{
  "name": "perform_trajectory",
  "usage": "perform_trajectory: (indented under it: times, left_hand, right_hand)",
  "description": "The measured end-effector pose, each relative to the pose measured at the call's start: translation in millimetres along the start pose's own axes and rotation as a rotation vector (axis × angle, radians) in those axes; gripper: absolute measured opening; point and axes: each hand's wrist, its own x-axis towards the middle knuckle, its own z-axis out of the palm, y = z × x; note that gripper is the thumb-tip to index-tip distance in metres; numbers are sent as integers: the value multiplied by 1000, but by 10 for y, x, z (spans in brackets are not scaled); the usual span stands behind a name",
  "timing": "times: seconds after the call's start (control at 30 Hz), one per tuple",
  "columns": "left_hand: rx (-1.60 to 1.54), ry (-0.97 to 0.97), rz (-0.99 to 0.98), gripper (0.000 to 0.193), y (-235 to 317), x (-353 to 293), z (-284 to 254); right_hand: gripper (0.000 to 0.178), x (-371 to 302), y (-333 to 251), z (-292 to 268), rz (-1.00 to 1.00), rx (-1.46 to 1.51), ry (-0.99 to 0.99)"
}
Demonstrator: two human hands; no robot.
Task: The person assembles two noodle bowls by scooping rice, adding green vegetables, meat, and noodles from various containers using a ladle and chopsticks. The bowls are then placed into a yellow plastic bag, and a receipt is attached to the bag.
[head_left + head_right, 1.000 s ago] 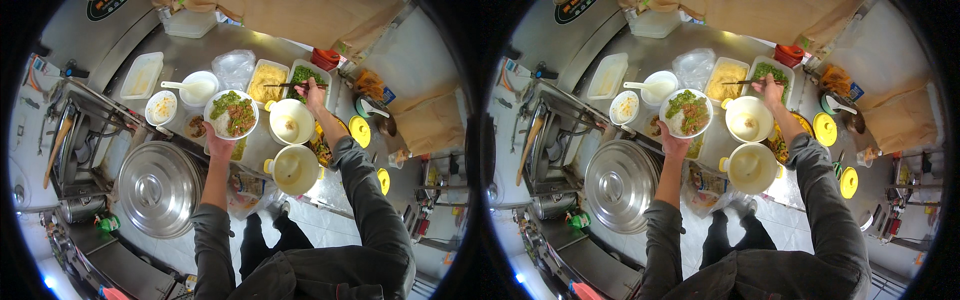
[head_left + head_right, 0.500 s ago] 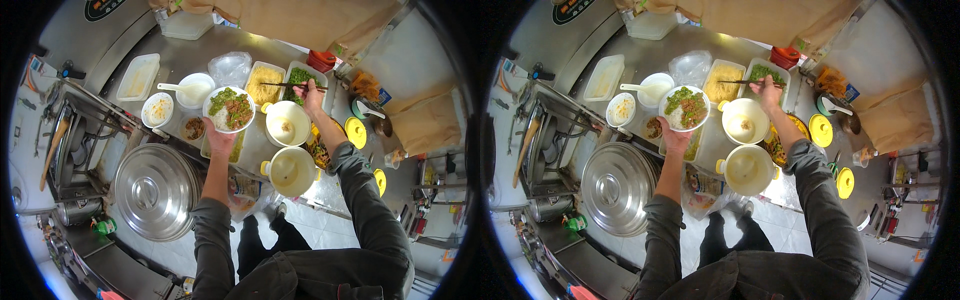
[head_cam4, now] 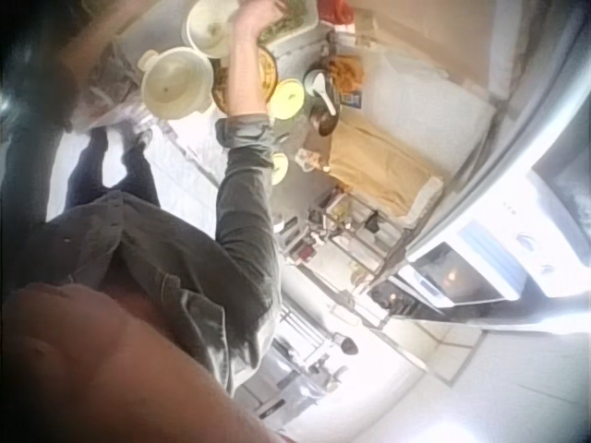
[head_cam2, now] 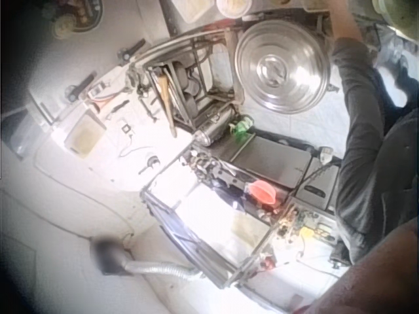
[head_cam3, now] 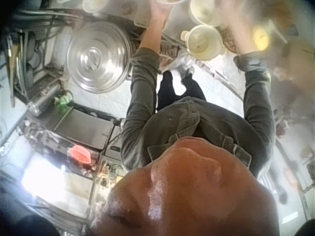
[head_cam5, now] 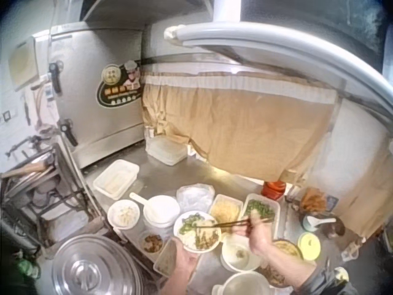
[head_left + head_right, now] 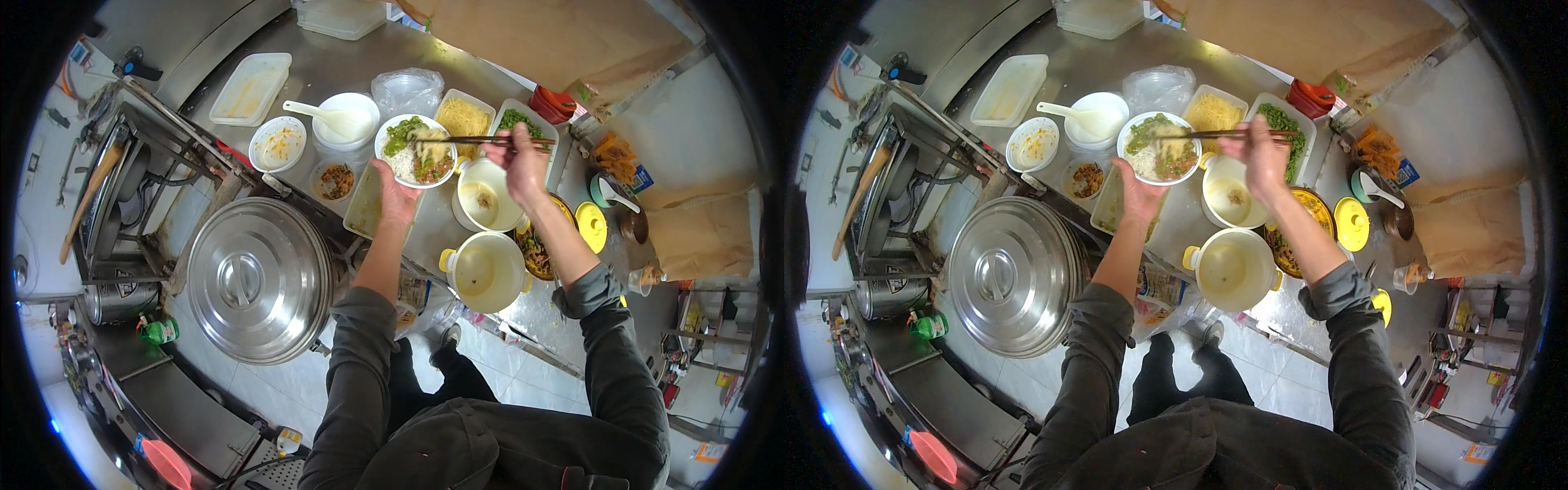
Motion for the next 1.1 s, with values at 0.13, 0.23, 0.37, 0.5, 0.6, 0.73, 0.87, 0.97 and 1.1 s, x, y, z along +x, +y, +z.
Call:
perform_trajectory:
  times: [0.13, 0.23, 0.37, 0.5, 0.6, 0.73, 0.87, 0.97, 1.1]
  left_hand:
    - [-19, -40, -6, 103, -10, -67, -8]
    - [-64, -14, -5, 102, 31, -115, -39]
    - [-123, -23, -28, 93, 74, -153, -56]
    - [-91, -31, -38, 93, 86, -155, -45]
    - [-69, -46, -41, 93, 105, -156, -60]
    - [-35, -51, -34, 96, 137, -164, -114]
    - [-35, -15, -37, 94, 168, -177, -149]
    - [-69, -34, -45, 96, 193, -216, -173]
    - [-79, -13, -33, 93, 247, -303, -204]
  right_hand:
    - [42, -319, 96, 295, 137, -62, -217]
    - [49, -434, -50, 261, -11, -198, -287]
    - [50, -527, -202, 153, -63, -286, -312]
    - [50, -632, -123, 211, -17, -244, -375]
    - [51, -641, -156, 209, -51, -237, -352]
    - [47, -368, -353, -21, -116, -235, -194]
    - [38, 246, -264, -384, -25, -121, -4]
    - [28, 657, 85, -557, 116, -158, 55]
    - [30, 907, 625, -604, 272, -287, 55]
